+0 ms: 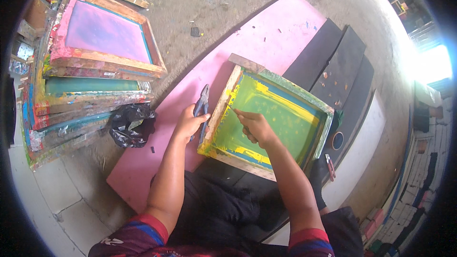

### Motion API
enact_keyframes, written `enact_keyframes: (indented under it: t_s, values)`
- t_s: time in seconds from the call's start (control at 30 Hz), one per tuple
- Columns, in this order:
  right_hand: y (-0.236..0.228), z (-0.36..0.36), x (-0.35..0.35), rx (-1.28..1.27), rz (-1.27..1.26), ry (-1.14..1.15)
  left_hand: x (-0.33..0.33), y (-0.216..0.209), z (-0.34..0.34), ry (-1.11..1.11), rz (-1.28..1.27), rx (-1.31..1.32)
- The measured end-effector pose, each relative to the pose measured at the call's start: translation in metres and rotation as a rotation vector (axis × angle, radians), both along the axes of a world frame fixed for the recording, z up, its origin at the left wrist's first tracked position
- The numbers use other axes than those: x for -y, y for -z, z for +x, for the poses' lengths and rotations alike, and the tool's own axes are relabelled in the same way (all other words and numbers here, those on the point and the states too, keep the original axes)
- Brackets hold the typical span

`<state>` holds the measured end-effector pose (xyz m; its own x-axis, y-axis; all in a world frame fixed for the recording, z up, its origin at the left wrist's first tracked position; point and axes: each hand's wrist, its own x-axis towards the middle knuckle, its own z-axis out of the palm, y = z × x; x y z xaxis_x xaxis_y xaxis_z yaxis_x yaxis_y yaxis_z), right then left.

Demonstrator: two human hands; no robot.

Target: The person uses a utility knife and pliers to scrape and remove dried yellow paint from the edges of a wooden screen printing frame. They work methodically along the frame's perimeter, occasionally switching tools to pry or pull at stubborn areas.

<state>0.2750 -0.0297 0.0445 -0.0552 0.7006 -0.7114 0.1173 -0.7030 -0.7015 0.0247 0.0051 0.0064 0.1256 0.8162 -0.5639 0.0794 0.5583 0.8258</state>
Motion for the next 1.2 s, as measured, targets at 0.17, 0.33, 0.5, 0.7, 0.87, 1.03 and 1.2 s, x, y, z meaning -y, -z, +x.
enact_keyframes:
  t_s: [0.17, 0.33, 0.5, 0.7, 0.87, 1.03, 1.2]
  values:
    - [0.027, -0.001, 0.005, 0.611, 0.577, -0.192, 0.0, 0.001, 0.006, -0.005, 0.044, -0.013]
    - [0.011, -0.016, -0.015, 0.752, 0.551, -0.23, 0.0, -0.002, 0.003, -0.001, 0.052, -0.004]
    - [0.018, -0.016, -0.018, 0.784, 0.604, -0.249, -0.001, -0.006, 0.004, 0.035, 0.04, 0.008]
    - [0.022, -0.025, -0.02, 0.702, 0.504, -0.217, 0.0, 0.001, 0.004, 0.015, 0.036, 0.061]
    - [0.036, -0.021, -0.019, 0.671, 0.57, -0.184, 0.001, 0.0, 0.006, 0.016, 0.068, 0.067]
    - [0.085, 0.004, -0.022, 0.54, 0.701, -0.141, -0.001, -0.001, 0.01, 0.016, 0.047, 0.049]
    - [0.061, 0.004, -0.031, 0.56, 0.605, -0.277, -0.001, 0.004, 0.005, 0.014, 0.041, 0.052]
